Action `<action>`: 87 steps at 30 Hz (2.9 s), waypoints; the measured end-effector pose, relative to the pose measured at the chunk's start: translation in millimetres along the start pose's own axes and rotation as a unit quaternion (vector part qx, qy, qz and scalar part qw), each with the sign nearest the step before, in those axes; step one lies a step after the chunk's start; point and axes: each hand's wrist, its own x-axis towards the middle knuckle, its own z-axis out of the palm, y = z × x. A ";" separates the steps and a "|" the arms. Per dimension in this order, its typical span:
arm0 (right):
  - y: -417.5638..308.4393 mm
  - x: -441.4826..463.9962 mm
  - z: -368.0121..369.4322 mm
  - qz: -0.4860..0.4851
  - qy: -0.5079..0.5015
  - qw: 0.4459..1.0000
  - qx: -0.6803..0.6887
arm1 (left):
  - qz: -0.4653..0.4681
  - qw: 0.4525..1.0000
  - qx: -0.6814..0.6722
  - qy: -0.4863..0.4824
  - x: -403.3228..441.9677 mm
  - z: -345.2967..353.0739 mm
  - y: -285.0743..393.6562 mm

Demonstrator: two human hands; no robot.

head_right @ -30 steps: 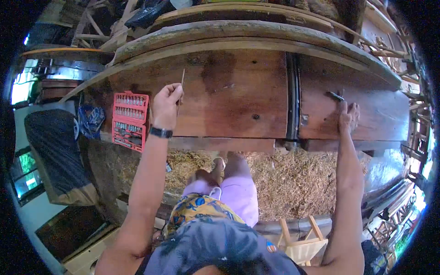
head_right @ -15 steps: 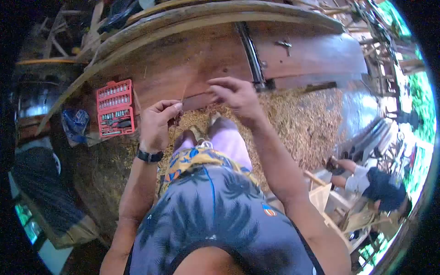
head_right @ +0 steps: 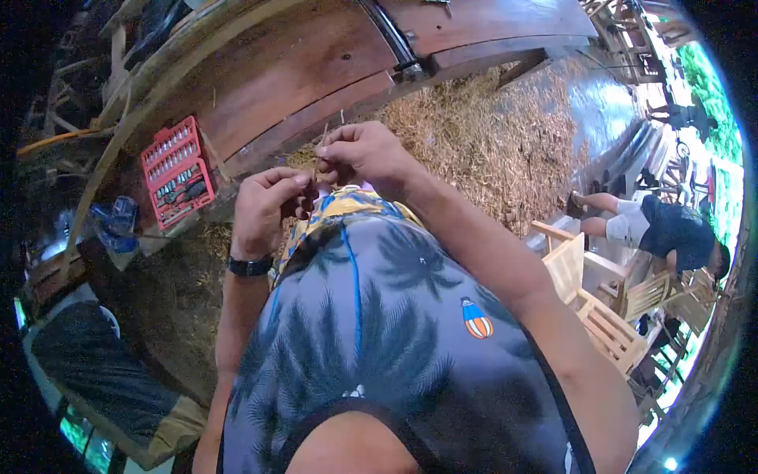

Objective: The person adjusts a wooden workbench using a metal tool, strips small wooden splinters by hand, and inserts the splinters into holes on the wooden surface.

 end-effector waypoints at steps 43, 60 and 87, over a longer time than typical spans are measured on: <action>-13.9 -114.2 -136.4 -0.149 -0.053 0.957 -0.242 | 0.154 0.929 0.322 0.096 -6.5 185.2 -50.9; -19.5 -96.0 -113.6 -0.261 0.024 0.874 -0.408 | 0.279 0.857 0.415 0.126 3.4 170.9 -36.3; -12.1 -92.4 -95.6 -0.238 0.111 0.887 -0.379 | 0.402 0.706 0.546 0.204 7.7 170.3 -52.8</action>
